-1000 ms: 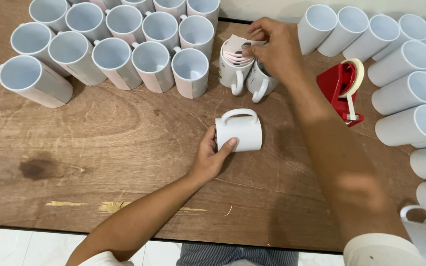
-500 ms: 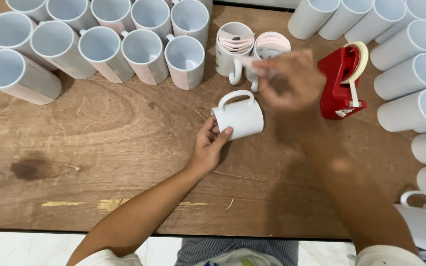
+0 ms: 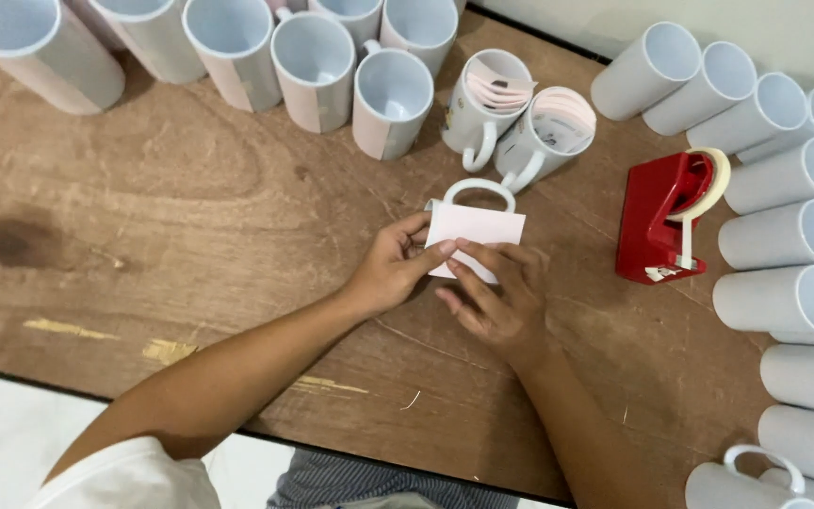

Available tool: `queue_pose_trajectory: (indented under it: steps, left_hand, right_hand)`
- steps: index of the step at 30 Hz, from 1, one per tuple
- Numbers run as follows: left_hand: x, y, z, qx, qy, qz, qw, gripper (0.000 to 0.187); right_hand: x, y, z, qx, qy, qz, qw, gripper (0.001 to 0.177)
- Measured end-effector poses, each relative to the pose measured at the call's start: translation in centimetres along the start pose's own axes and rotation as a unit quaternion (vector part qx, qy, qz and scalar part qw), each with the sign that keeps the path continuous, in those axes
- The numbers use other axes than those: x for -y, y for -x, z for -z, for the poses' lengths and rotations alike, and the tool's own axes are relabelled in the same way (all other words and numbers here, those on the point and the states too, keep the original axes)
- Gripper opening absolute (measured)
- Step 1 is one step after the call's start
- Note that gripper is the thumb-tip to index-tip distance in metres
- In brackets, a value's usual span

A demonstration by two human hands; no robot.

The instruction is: The person applies a white paper label to the side of a white mug using a red tape dispenser. They smooth the label onto the mug's surface and then place the mug among other mugs on the table.

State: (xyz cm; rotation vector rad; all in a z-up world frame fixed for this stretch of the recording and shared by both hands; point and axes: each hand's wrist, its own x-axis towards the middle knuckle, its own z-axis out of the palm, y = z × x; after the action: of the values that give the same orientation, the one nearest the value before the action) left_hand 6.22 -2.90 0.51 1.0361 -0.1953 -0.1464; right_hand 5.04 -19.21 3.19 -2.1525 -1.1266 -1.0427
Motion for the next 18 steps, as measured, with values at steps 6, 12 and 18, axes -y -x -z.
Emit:
queue_pose_trajectory:
  steps: [6,12,18]
  left_hand:
    - [0.9,-0.2,1.0,0.01,-0.031,0.031,0.999,0.037]
    - [-0.2,-0.1,0.4,0.0,-0.055,0.045,0.997,0.035]
    - [-1.8,-0.2,1.5,-0.016,-0.38,-0.123,0.917,0.039]
  right_hand:
    - [-1.7,0.5,1.3,-0.033,-0.055,-0.08,0.995,0.032]
    - [-2.7,2.0,0.7,0.018,-0.154,-0.173,0.973,0.046]
    - [-3.2,2.2,0.4,0.049,-0.23,-0.222,0.946,0.05]
